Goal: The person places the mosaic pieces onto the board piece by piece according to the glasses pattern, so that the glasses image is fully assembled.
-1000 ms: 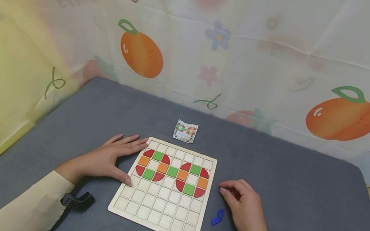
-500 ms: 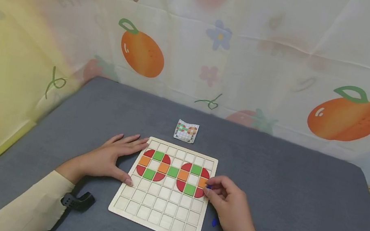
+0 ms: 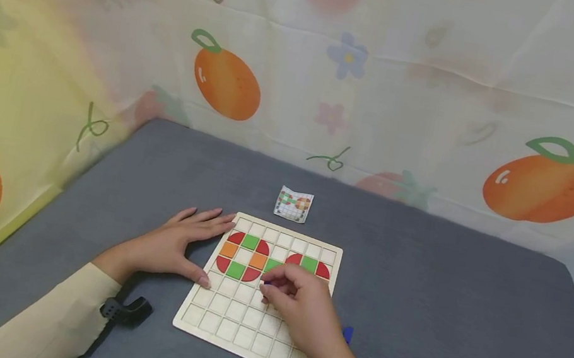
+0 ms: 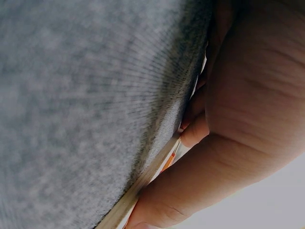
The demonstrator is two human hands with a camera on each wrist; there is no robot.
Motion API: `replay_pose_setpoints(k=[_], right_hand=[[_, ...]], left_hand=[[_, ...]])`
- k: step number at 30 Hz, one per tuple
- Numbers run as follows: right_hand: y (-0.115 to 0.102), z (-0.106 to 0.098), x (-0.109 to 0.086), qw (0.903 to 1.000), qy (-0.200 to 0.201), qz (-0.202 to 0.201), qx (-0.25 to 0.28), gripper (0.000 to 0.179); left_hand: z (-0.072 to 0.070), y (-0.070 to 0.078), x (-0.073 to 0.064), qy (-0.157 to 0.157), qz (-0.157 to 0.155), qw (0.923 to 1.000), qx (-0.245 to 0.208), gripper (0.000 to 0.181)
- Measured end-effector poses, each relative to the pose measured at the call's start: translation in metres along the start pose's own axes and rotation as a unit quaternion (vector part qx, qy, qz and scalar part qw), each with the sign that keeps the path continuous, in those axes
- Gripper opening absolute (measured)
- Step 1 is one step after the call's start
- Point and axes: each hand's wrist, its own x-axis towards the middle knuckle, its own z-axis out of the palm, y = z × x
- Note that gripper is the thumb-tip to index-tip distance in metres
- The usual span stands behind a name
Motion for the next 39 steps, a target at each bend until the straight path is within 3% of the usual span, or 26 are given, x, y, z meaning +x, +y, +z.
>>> replay_pose_setpoints(k=[3, 9, 15, 19, 25, 32, 39], right_hand=[[-0.005, 0.008, 0.008, 0.9998, -0.016, 0.008, -0.001, 0.012], [-0.011, 0.025, 0.026, 0.9940, -0.048, -0.030, -0.094, 0.016], [-0.009, 0.040, 0.042, 0.9871, -0.098, -0.028, -0.123, 0.010], [-0.008, 0.047, 0.049, 0.9787, -0.116, -0.064, -0.157, 0.010], [-0.009, 0.055, 0.054, 0.9737, -0.118, -0.076, -0.180, 0.009], [-0.008, 0.060, 0.051, 0.9721, -0.093, -0.071, -0.203, 0.011], [-0.006, 0.058, 0.043, 0.9619, -0.081, -0.070, -0.252, 0.015]], left_hand=[[0.000, 0.000, 0.000, 0.001, 0.001, 1.0000, -0.003, 0.122], [-0.001, 0.001, -0.001, 0.002, 0.004, 1.0000, -0.006, 0.121], [-0.001, 0.001, -0.001, 0.002, 0.005, 1.0000, 0.000, 0.121], [-0.002, 0.000, -0.001, 0.001, 0.006, 1.0000, -0.005, 0.116], [-0.003, -0.001, 0.000, -0.003, 0.006, 0.9999, -0.014, 0.114], [-0.004, 0.001, 0.000, -0.001, 0.008, 0.9998, -0.020, 0.113], [-0.004, 0.002, -0.001, 0.000, 0.002, 0.9998, -0.021, 0.113]])
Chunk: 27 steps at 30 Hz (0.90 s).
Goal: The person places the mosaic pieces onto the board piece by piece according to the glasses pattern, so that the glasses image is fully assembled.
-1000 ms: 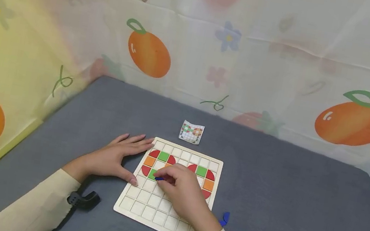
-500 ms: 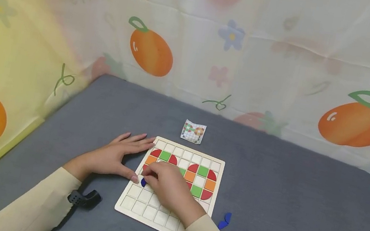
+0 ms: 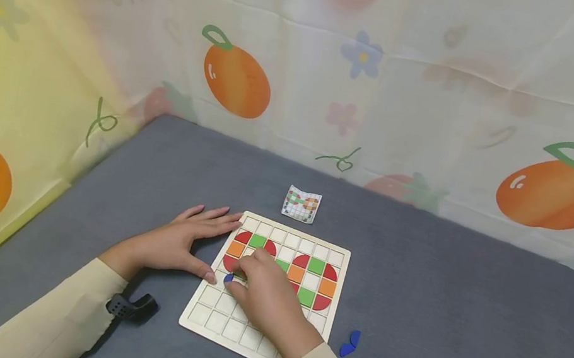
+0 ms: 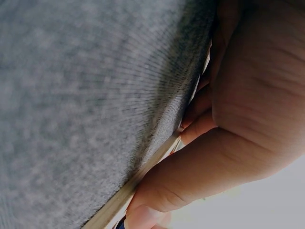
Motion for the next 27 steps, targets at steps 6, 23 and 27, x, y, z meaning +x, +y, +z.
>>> replay_pose_setpoints(k=[6, 23, 27], right_hand=[[-0.0001, 0.0028, 0.0006, 0.9998, 0.001, -0.016, -0.015, 0.014], [-0.0045, 0.0099, 0.0049, 0.9990, -0.015, -0.014, -0.040, 0.013], [-0.0063, 0.0099, 0.0048, 0.9991, -0.010, -0.010, -0.041, 0.011]], left_hand=[[0.0005, -0.0003, -0.0003, 0.002, -0.001, 1.0000, 0.000, 0.113], [-0.0010, 0.0007, -0.0009, 0.003, 0.008, 0.9999, -0.011, 0.111], [-0.0003, 0.0002, -0.0007, 0.004, 0.009, 0.9999, -0.010, 0.111]])
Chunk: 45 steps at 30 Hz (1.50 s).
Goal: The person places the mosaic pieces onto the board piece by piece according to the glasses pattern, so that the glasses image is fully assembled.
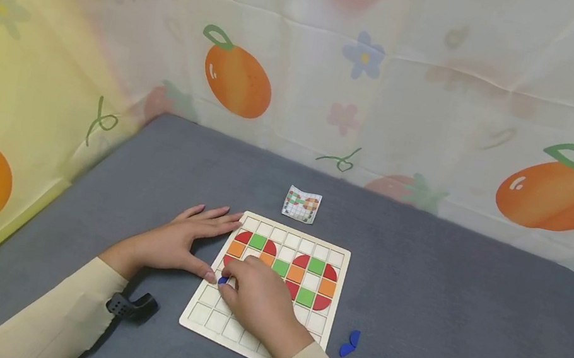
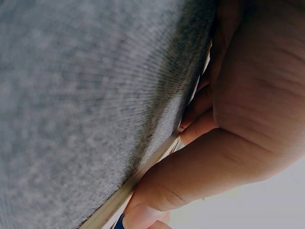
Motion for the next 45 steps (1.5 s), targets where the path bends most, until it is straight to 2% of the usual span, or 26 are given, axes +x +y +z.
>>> replay_pose_setpoints(k=[7, 16, 19, 22, 26, 31, 34, 38, 42, 45], right_hand=[[0.000, 0.000, 0.001, 0.9989, 0.002, 0.037, 0.028, 0.012], [0.003, -0.004, -0.002, 0.9993, -0.007, 0.002, 0.036, 0.015], [0.003, -0.007, -0.005, 0.9979, -0.011, 0.004, 0.063, 0.024], [0.005, -0.012, -0.011, 0.9932, -0.007, 0.014, 0.116, 0.030], [0.011, -0.023, -0.022, 0.9778, 0.010, 0.027, 0.207, 0.034], [0.023, -0.040, -0.041, 0.9469, 0.024, 0.030, 0.319, 0.038], [0.033, -0.050, -0.055, 0.9272, 0.041, 0.000, 0.372, 0.042], [0.050, -0.063, -0.076, 0.9077, 0.048, -0.048, 0.414, 0.055], [0.070, -0.070, -0.096, 0.8976, 0.060, -0.075, 0.430, 0.064], [0.085, -0.074, -0.111, 0.8963, 0.082, -0.067, 0.431, 0.066]], left_hand=[[0.000, 0.001, 0.001, 0.000, 0.003, 1.0000, 0.001, 0.111], [0.000, 0.001, 0.003, -0.001, 0.006, 1.0000, 0.001, 0.112], [0.000, 0.001, 0.002, -0.003, 0.008, 1.0000, 0.002, 0.110], [0.000, 0.000, 0.001, -0.002, 0.007, 1.0000, 0.001, 0.110], [0.000, 0.000, 0.001, 0.001, 0.004, 1.0000, -0.001, 0.111], [0.001, 0.000, 0.001, 0.002, 0.001, 1.0000, 0.002, 0.113], [0.001, 0.001, 0.001, 0.001, -0.004, 1.0000, 0.001, 0.112], [0.001, 0.001, 0.001, 0.000, -0.008, 1.0000, 0.000, 0.113], [0.001, 0.000, 0.001, -0.001, -0.007, 1.0000, 0.000, 0.113], [0.001, 0.000, 0.001, -0.001, -0.008, 1.0000, 0.000, 0.114]])
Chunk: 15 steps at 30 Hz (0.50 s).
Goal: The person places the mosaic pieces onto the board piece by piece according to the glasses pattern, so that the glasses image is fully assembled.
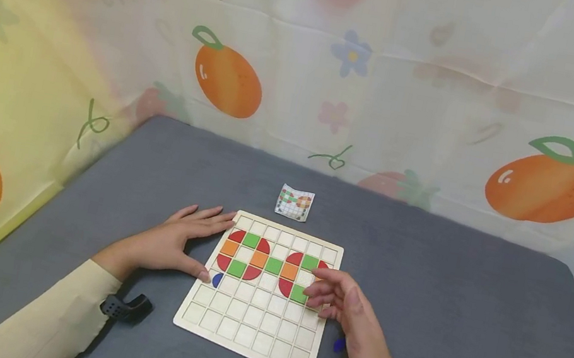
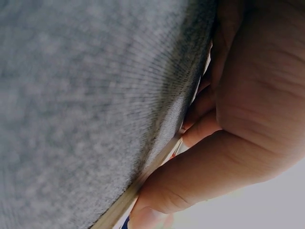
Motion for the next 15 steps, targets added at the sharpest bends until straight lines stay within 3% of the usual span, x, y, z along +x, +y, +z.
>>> replay_pose_setpoints(k=[4, 10, 15], right_hand=[[0.000, -0.017, -0.016, 0.9981, 0.050, 0.025, -0.023, 0.064], [0.001, -0.040, -0.039, 0.9864, 0.114, 0.075, -0.092, 0.053], [0.007, -0.050, -0.053, 0.9671, 0.113, 0.120, -0.194, 0.028]], left_hand=[[0.000, -0.001, 0.000, -0.002, -0.002, 1.0000, 0.001, 0.114], [0.000, -0.002, 0.000, -0.003, -0.002, 1.0000, -0.002, 0.115], [-0.001, -0.001, 0.000, -0.003, 0.001, 1.0000, -0.001, 0.114]])
